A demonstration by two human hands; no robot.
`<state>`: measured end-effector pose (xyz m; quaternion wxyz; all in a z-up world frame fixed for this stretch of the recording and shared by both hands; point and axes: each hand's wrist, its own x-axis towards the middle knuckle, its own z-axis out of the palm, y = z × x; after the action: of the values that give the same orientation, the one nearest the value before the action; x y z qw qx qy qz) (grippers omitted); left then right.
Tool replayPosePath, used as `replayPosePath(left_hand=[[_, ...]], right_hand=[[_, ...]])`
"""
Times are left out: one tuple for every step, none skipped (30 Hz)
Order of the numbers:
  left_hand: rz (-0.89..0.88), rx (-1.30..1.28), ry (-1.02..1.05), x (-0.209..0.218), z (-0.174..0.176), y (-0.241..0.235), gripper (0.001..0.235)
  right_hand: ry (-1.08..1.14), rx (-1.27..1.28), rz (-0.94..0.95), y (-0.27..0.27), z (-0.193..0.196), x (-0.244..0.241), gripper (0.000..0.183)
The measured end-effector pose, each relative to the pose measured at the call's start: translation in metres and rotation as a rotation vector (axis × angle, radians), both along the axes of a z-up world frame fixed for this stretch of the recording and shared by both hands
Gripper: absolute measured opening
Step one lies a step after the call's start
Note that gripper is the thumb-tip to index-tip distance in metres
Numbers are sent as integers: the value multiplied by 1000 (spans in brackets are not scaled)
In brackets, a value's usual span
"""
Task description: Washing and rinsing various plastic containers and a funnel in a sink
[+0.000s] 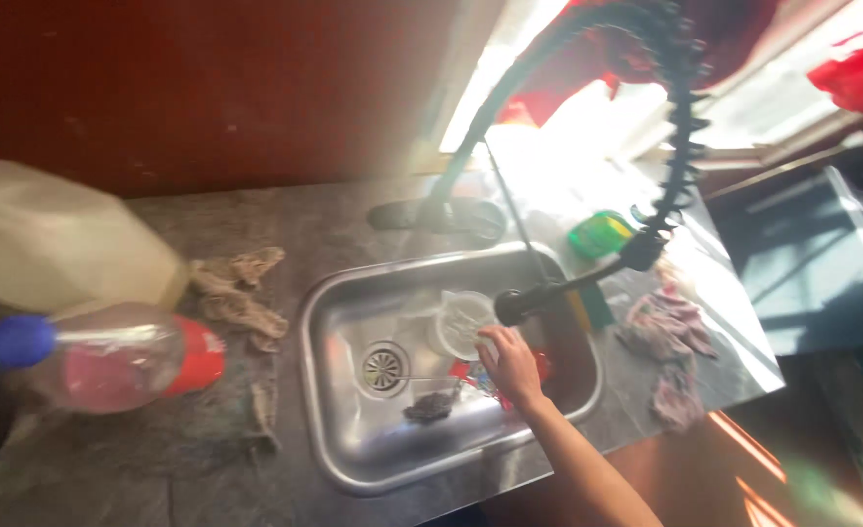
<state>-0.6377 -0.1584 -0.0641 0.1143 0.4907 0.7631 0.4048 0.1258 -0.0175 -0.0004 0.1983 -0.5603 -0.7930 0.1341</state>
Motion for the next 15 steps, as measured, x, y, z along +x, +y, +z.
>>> replayPosePath(left_hand=[[16, 2, -34, 23, -12, -16, 36], [31, 4, -68, 46, -23, -31, 34], [61, 5, -95, 66, -29, -54, 32], [90, 6, -122, 90, -34, -74, 30], [130, 5, -145, 114, -36, -99, 28], [169, 4, -168, 138, -38, -123, 26], [214, 1, -192, 163, -34, -124, 24], [259, -1, -215, 191, -30, -125, 22], [308, -5, -242, 224, -27, -128, 20], [326, -11, -239, 281, -6, -89, 20], [135, -260, -319, 350, 20, -61, 15], [-53, -509, -398, 427, 54, -48, 13], [-44, -505, -390, 474, 22, -20, 13], [-201, -536, -628, 525, -4, 1, 30], [-366, -558, -869, 582, -26, 15, 50]], right_hand=[[-5, 0, -16, 2, 0, 23, 27], [-22, -6, -132, 5, -1, 45, 31], [-32, -13, -234, 11, -4, 63, 35], [-29, -14, -236, 15, 5, 82, 35], [12, 40, -313, 22, 12, 97, 33], [53, 93, -391, 29, 18, 113, 31], [58, 85, -379, 41, 7, 135, 31], [-19, 125, -434, 53, -5, 157, 38], [-99, 166, -484, 66, -16, 181, 46], [-98, 157, -466, 73, -31, 198, 46], [-149, 67, -475, 84, -47, 214, 57], [-201, -23, -483, 94, -63, 229, 69], [-192, -22, -475, 96, -62, 222, 69], [-243, -8, -479, 97, -61, 214, 58], [-299, 6, -486, 98, -59, 209, 57]])
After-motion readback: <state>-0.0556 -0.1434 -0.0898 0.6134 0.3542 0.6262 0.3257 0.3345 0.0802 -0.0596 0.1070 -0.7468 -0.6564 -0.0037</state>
